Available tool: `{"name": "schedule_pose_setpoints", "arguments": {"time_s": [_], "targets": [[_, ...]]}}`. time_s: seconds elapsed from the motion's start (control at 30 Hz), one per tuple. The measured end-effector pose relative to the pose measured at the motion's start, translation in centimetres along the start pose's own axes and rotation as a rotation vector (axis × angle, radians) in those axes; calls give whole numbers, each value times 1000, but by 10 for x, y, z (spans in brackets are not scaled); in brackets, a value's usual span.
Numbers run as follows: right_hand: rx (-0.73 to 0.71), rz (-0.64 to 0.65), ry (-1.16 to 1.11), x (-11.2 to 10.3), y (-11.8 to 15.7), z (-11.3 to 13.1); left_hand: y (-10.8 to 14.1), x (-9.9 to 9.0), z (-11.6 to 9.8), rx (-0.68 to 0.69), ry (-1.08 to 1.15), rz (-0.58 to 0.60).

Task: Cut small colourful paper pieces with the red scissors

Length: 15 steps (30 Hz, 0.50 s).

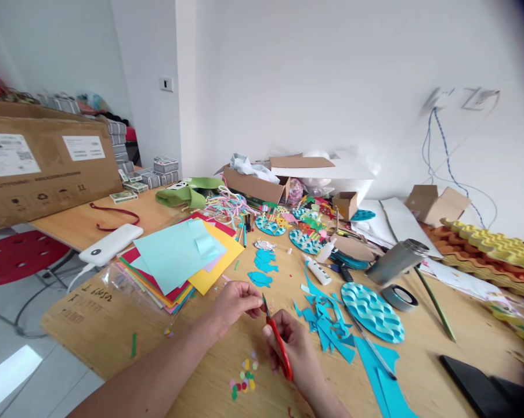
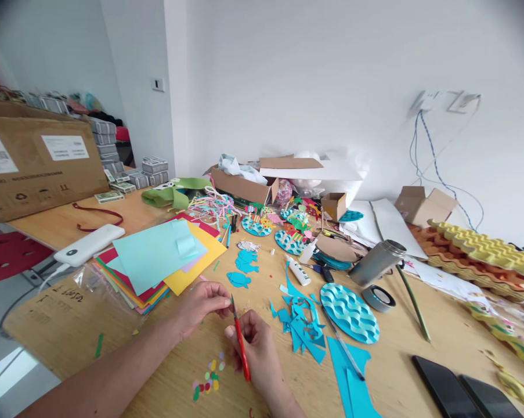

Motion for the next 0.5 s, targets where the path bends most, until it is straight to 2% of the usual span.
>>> {"name": "schedule_pose_setpoints", "arguments": {"time_s": [0.2, 0.5], "targets": [[-5, -23, 10, -1, 0, -1, 2, -1, 1, -69, 33, 25], [-16, -18, 13, 0, -2, -1, 2, 1, 4, -10, 17, 26]]}}
Point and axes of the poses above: each hand's wrist, its own y-axis away from the middle knuckle, its own x-axis out of the palm, z = x × y, the point moved 1 cm from there along -y, towards the middle knuckle, and after that the axes turned 10 degrees about -z, right-handed, at the moved point
